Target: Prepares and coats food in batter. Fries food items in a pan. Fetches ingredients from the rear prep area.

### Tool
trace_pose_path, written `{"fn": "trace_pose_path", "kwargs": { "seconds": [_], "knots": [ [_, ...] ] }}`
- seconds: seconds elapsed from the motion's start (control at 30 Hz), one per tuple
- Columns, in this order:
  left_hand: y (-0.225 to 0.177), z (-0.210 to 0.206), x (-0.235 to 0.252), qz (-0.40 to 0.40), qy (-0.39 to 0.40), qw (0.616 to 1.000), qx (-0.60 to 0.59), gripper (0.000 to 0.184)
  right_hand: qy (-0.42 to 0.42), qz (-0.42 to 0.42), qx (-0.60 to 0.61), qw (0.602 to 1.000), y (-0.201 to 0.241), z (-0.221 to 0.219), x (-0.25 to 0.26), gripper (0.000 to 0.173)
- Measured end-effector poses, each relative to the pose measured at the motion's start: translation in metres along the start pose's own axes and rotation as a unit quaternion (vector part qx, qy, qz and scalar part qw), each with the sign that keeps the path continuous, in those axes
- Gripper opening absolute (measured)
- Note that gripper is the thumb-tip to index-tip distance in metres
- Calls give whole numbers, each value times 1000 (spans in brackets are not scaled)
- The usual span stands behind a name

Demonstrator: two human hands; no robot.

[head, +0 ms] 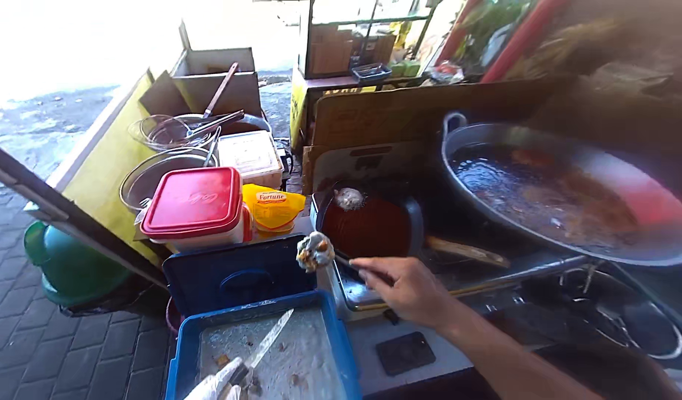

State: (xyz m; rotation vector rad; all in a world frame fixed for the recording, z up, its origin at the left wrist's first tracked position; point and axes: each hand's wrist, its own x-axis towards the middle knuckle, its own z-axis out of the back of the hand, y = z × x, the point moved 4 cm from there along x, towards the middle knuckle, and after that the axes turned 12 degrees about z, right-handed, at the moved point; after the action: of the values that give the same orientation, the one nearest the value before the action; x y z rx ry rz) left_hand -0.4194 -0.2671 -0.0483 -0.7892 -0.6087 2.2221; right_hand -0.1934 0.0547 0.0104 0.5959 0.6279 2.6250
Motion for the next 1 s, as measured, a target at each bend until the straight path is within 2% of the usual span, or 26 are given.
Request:
{"fn": "trace_pose_path", "kwargs": {
  "seconds": [0.1, 0.2, 0.33, 0.53, 0.77, 1.0],
  "knots": [
    [-52, 24, 28, -69, -66, 995, 14, 40, -37, 3, -113, 993, -30, 6, 17, 31],
    [-98, 27, 70, -140, -170, 971, 94, 40, 1, -48, -200, 979, -53, -4, 29, 33],
    [-138, 14, 132, -175, -179, 954, 166, 40, 3, -68, -223, 972, -69, -14, 31, 36],
    [-159, -3, 178, -201, -202, 933, 219, 41, 9, -73, -213, 974, -79, -11, 33, 37],
    [-164, -10, 189, -208, -230, 925, 220, 41, 0, -57, -218, 974, -87, -6, 31, 38],
    [-163, -21, 192, -236, -294, 903, 205, 39, 29, -90, -201, 975, -86, -6, 38, 39]
  ]
}}
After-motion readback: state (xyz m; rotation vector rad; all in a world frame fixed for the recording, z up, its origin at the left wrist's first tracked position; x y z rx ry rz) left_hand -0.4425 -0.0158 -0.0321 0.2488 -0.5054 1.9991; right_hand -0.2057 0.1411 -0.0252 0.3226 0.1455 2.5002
